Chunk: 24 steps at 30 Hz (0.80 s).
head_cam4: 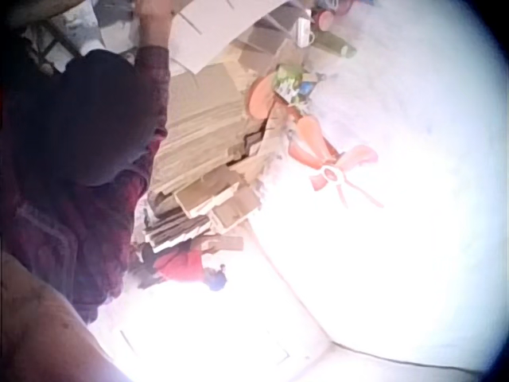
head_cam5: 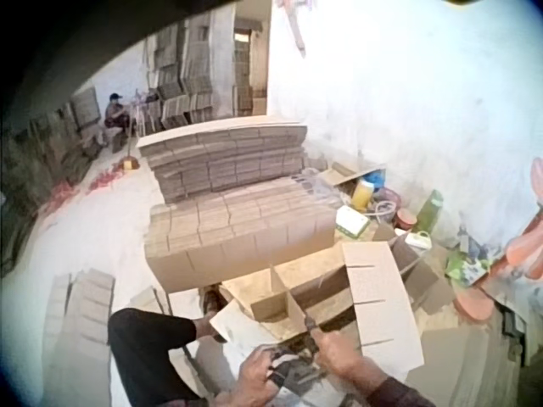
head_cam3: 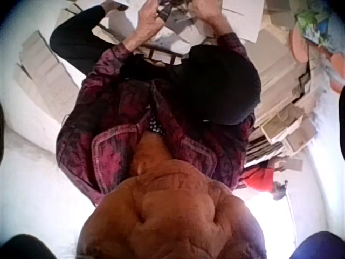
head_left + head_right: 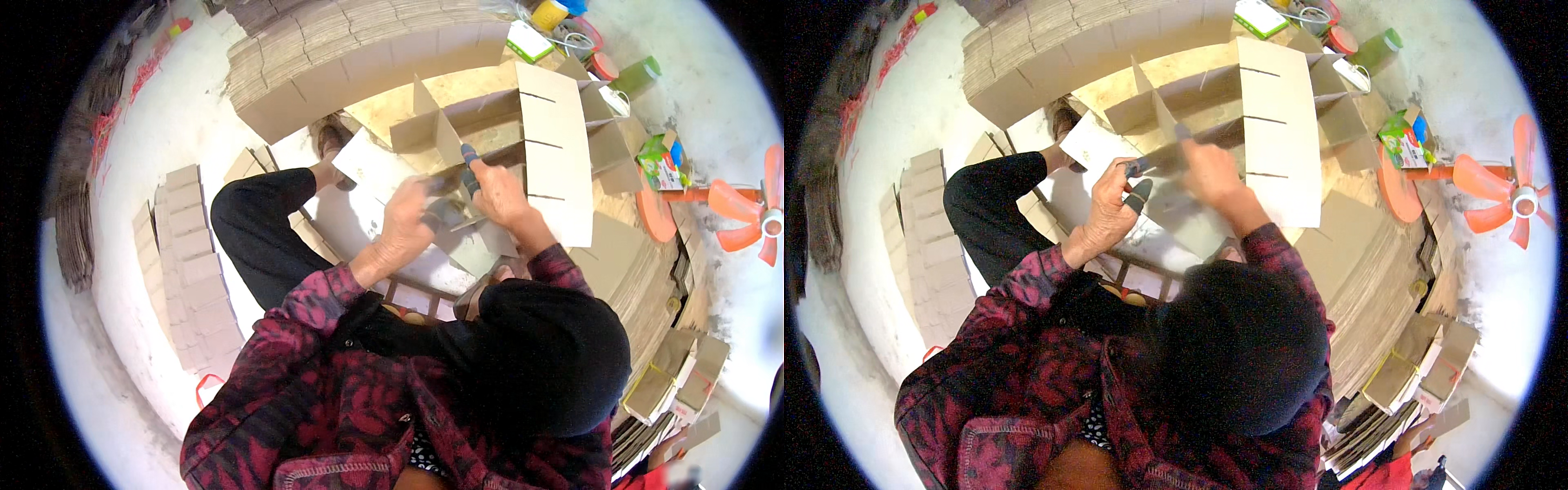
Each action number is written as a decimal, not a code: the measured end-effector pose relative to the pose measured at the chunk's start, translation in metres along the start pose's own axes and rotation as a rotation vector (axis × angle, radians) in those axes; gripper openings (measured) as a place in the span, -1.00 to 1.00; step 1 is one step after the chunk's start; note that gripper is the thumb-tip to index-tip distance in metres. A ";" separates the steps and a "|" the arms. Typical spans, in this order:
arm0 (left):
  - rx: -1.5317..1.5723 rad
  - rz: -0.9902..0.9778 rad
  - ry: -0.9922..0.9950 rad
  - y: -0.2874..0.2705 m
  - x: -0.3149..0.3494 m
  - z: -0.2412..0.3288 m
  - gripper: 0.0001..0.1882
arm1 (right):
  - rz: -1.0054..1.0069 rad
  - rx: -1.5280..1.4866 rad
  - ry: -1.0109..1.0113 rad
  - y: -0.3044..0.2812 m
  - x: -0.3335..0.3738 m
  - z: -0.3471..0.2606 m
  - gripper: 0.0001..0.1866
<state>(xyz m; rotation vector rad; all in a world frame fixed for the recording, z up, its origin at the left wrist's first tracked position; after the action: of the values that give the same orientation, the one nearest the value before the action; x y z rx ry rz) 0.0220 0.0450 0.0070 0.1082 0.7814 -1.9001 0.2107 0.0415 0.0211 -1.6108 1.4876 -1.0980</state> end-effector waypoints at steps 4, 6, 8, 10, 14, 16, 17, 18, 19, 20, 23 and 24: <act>-0.027 -0.062 0.058 0.006 -0.010 0.017 -0.72 | 0.284 -0.150 -0.010 -0.039 0.018 0.022 -0.50; -0.008 -0.112 -0.002 0.006 -0.011 0.020 -0.67 | 0.558 -0.307 0.043 -0.059 0.033 0.053 -0.54; -0.020 -0.197 0.102 0.025 -0.027 0.035 -0.66 | 0.767 -0.191 0.185 -0.080 0.066 0.119 -0.51; -0.018 -0.361 0.072 0.038 -0.041 0.049 -0.62 | 0.737 -0.179 0.389 -0.078 0.088 0.161 -0.48; -0.306 -0.752 -0.010 0.085 -0.068 0.043 -0.69 | 0.486 -0.776 0.592 -0.045 0.107 0.184 -0.47; -0.383 -0.908 -0.003 0.096 -0.069 0.029 -0.72 | 0.405 -1.103 0.512 -0.035 0.110 0.175 -0.53; -0.421 -0.984 0.001 0.098 -0.065 0.023 -0.74 | 0.386 -1.119 0.500 -0.032 0.112 0.179 -0.56; -0.425 -0.972 0.010 0.096 -0.064 0.023 -0.78 | 0.382 -1.135 0.492 -0.032 0.115 0.186 -0.59; -0.458 -0.996 0.009 0.090 -0.062 0.021 -0.79 | 0.378 -1.151 0.483 -0.030 0.121 0.191 -0.61; -0.501 -1.014 -0.005 0.076 -0.062 0.022 -0.79 | 0.419 -1.228 0.419 -0.037 0.123 0.176 -0.67; -0.599 -0.942 -0.072 0.029 -0.049 0.009 -0.83 | 0.496 -1.276 0.216 -0.062 0.123 0.147 -0.74; -0.622 -0.886 -0.066 0.018 -0.044 0.000 -0.86 | 0.504 -1.175 0.231 -0.071 0.127 0.143 -0.75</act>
<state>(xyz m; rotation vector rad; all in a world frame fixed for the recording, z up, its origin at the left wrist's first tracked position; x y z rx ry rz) 0.0578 0.0751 0.0161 -0.8021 1.4964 -2.3224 0.3696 -0.0852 0.0427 -1.5971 2.7786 -0.0333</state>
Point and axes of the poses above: each hand's wrist, its own x-axis away from the middle knuckle, its own y-axis out of the palm, z = x × y, the point moved 2 cm from there along -x, towards the middle knuckle, and after that the axes turned 2 degrees about -x, right-handed, at the moved point
